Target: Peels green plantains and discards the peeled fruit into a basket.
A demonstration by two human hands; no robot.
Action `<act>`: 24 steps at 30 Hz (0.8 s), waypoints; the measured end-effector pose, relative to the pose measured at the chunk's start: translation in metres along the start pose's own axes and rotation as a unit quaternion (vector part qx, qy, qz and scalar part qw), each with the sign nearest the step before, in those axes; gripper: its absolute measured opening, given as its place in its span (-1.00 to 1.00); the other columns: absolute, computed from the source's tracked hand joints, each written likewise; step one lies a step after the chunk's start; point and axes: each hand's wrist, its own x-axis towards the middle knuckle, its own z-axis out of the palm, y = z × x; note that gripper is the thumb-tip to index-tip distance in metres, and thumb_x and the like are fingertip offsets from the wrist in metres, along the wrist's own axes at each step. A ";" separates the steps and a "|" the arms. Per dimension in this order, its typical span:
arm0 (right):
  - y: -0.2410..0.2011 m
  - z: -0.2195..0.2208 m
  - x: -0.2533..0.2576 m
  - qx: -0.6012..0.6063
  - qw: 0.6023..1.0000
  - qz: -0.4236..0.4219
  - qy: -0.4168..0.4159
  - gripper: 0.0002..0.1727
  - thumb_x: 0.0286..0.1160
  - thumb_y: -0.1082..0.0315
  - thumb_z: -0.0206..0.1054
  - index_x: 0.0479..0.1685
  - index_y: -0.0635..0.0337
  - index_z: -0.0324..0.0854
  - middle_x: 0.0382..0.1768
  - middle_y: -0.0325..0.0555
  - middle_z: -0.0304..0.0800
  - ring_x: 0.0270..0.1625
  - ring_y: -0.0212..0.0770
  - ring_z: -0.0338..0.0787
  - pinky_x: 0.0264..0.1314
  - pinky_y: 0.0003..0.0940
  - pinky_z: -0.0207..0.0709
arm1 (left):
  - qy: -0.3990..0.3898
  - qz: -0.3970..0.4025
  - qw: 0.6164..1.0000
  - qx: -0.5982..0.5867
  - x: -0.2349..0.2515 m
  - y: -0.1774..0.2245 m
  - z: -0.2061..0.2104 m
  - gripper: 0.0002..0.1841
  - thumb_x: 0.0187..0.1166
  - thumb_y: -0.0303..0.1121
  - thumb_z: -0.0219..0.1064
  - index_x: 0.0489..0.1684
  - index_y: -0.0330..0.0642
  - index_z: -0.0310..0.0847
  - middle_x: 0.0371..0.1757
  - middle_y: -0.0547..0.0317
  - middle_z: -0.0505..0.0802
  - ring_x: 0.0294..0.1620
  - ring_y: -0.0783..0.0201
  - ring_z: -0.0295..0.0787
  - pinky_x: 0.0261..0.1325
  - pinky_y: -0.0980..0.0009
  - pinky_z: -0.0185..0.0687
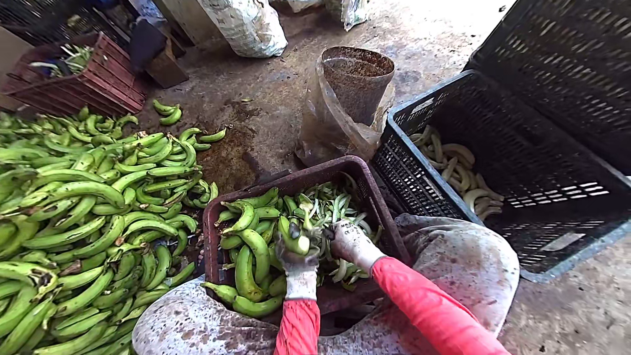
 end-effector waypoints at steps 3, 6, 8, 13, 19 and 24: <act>0.005 -0.013 0.008 0.083 0.996 0.030 0.003 -0.69 0.69 0.16 0.23 0.08 0.22 0.67 0.05 0.18 0.77 0.18 0.10 0.78 0.25 0.16 0.59 | -0.073 -0.055 0.990 -0.105 -0.005 0.010 -0.008 -0.32 0.80 0.20 -0.41 -0.27 -0.04 0.59 -0.52 0.27 0.78 -0.58 0.38 0.78 -0.55 0.45 0.75; -0.003 -0.017 -0.008 0.292 0.955 -0.046 0.003 -0.72 0.70 0.21 0.29 0.21 0.15 0.64 -0.24 -0.09 0.65 -0.33 -0.24 0.63 -0.21 -0.23 0.57 | -0.119 -0.077 0.985 -0.096 0.002 0.020 -0.016 -0.43 0.82 0.13 -0.29 0.06 -0.11 0.55 -0.31 0.12 0.82 -0.46 0.24 0.85 -0.51 0.37 0.81; -0.009 -0.021 -0.017 0.263 0.961 -0.081 0.012 -0.65 0.64 0.28 0.31 0.34 0.14 0.61 -0.03 -0.02 0.72 -0.11 -0.19 0.73 0.02 -0.17 0.64 | -0.146 -0.021 0.989 -0.024 0.002 0.024 -0.020 -0.45 0.86 0.00 -0.27 0.29 -0.21 0.53 -0.05 -0.08 0.90 -0.17 0.08 0.94 -0.30 0.25 0.89; -0.022 -0.021 -0.027 -0.147 0.977 -0.116 0.098 -0.73 0.58 0.41 0.25 0.16 0.11 0.74 0.30 0.29 0.69 0.36 0.28 0.71 0.36 0.24 0.55 | -0.178 0.191 0.930 0.258 -0.008 0.031 -0.008 -0.46 0.88 -0.16 -0.29 0.77 -0.20 0.01 0.41 0.14 0.68 0.27 0.35 0.75 0.28 0.35 0.73; -0.034 -0.021 -0.046 -0.211 0.958 -0.168 0.096 -0.73 0.62 0.37 0.26 0.18 0.02 0.75 0.30 0.28 0.68 0.40 0.34 0.64 0.37 0.29 0.52 | -0.167 0.125 0.957 0.201 0.002 0.044 0.013 -0.46 0.87 0.06 -0.39 0.72 0.06 -0.01 0.02 0.12 0.88 -0.34 0.27 0.88 -0.39 0.40 0.82; -0.037 -0.023 -0.046 -0.197 0.964 -0.133 0.118 -0.64 0.61 0.50 0.20 0.27 0.06 0.73 0.37 0.31 0.67 0.45 0.37 0.62 0.40 0.31 0.51 | -0.157 0.084 0.971 0.157 -0.003 0.042 0.029 -0.49 0.88 0.07 -0.39 0.55 0.11 0.27 -0.05 0.19 0.88 -0.32 0.31 0.87 -0.37 0.41 0.82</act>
